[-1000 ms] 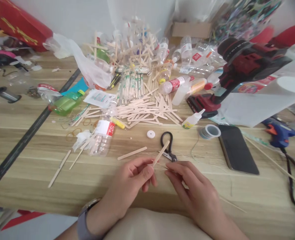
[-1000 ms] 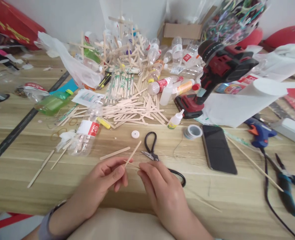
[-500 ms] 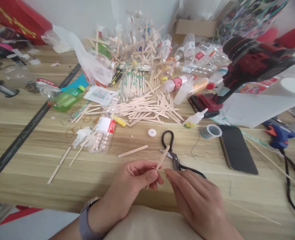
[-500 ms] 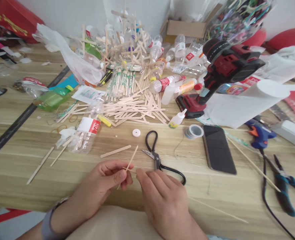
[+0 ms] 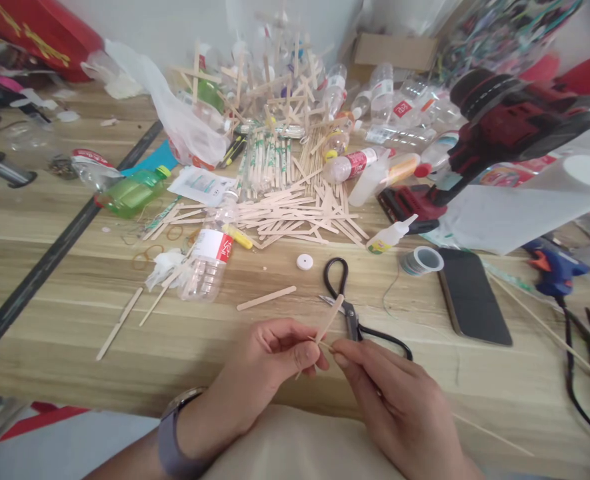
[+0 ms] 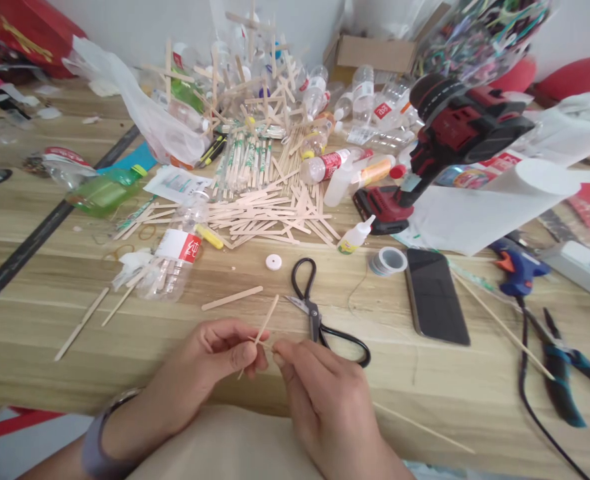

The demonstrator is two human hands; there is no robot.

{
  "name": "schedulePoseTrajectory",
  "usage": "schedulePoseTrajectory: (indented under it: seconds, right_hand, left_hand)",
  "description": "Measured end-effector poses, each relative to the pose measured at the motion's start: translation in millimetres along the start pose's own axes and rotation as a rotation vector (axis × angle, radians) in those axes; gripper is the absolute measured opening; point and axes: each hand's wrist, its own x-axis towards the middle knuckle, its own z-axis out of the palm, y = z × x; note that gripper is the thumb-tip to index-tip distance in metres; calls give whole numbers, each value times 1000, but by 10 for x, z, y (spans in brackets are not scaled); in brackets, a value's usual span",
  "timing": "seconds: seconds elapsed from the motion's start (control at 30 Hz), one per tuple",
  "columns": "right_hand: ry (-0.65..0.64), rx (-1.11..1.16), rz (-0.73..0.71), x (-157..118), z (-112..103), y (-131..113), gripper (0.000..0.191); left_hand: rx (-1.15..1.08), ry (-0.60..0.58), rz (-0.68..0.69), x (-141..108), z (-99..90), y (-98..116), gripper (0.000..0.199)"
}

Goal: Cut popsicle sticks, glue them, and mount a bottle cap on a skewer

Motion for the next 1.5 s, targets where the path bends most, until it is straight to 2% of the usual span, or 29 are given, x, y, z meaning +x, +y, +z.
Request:
schedulePoseTrajectory:
  seconds: [0.27, 0.57, 0.83, 0.93, 1.03, 1.13, 1.23, 1.3, 1.4, 1.5]
  right_hand:
    - [62, -218, -98, 4, 28, -19, 19]
    - [79, -234, -41, 19, 108, 49, 16]
    - [103, -308, -143, 60, 158, 146, 20]
    - [100, -168, -66, 87, 125, 106, 18]
    - [74, 40, 97, 140, 63, 58, 19]
    - [-41, 173, 231, 194, -3, 51, 23]
    - [-165, 193, 267, 209, -37, 83, 26]
    - [-119, 86, 169, 196, -35, 109, 24]
    - [13, -232, -114, 161, -11, 146, 22]
    - [-4, -461, -288, 132, 2, 173, 23]
  left_hand:
    - [-13, -6, -9, 14, 70, 9, 28]
    - [-53, 101, -6, 71, 57, -42, 32]
    - [-23, 92, 30, 168, 52, 16, 23]
    - [19, 36, 38, 162, 23, 42, 16]
    - [73, -20, 51, 158, -13, 72, 10]
    - [153, -44, 70, 171, -44, 102, 10]
    - [200, -50, 96, 191, -56, 107, 10]
    - [179, -43, 92, 199, -46, 92, 11]
    - [95, -18, 55, 197, -14, 65, 18]
    - [57, -14, 9, 186, 12, 56, 23]
